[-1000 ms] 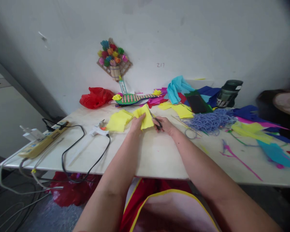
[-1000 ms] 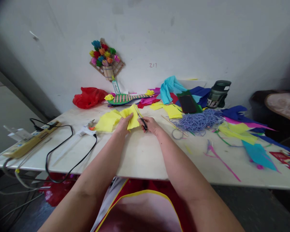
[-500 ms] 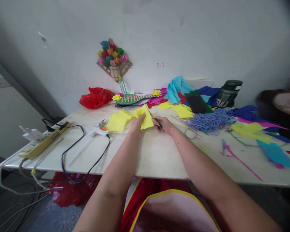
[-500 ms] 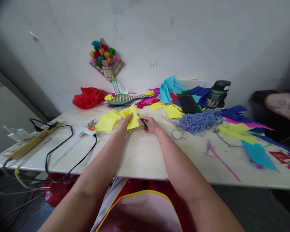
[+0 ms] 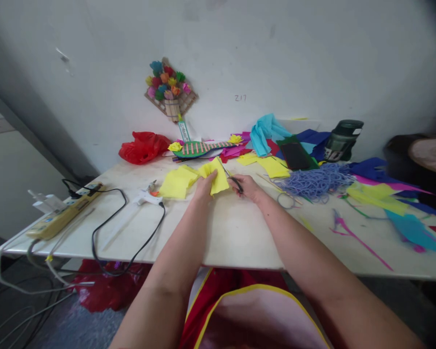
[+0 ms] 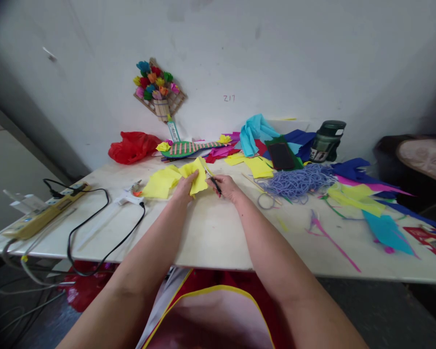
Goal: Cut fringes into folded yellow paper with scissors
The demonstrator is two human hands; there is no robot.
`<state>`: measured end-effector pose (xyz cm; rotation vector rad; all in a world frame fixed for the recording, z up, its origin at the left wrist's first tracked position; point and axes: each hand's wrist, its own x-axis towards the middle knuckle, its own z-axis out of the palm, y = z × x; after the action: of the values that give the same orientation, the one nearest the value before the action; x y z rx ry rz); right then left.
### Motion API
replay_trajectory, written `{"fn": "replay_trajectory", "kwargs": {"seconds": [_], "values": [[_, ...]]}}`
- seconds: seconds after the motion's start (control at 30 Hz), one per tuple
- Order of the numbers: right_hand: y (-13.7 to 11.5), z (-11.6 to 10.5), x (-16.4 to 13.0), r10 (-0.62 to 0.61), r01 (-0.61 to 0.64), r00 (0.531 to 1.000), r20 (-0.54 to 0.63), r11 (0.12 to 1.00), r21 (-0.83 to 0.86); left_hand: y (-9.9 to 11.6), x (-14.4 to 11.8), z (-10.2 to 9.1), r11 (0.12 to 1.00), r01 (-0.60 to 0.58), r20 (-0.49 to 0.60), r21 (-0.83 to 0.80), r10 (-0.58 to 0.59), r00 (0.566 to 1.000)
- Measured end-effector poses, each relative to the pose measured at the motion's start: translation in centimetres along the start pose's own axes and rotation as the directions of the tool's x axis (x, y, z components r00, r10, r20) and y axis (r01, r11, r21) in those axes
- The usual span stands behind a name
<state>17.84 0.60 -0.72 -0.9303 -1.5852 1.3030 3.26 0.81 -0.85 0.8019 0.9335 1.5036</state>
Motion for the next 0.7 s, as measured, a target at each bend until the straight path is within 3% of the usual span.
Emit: {"fn": "replay_trajectory", "kwargs": {"seconds": [0.13,0.5,0.7], "values": [[-0.1,0.2,0.0,0.018,-0.018,1.000,0.003,1.000,0.014,0.1,-0.1,0.0,1.000,-0.002,0.017,0.004,0.002,1.000],[-0.7,-0.8,-1.2,0.028,-0.037,0.981,0.190,0.998,0.048,0.0,0.5,-0.9,1.000,0.001,-0.032,0.024,0.000,1.000],[-0.8,-1.5,-1.3,0.023,-0.037,0.973,0.230,0.998,0.055,0.1,0.2,-0.7,0.997,0.039,0.012,0.069,-0.040,0.999]]}}
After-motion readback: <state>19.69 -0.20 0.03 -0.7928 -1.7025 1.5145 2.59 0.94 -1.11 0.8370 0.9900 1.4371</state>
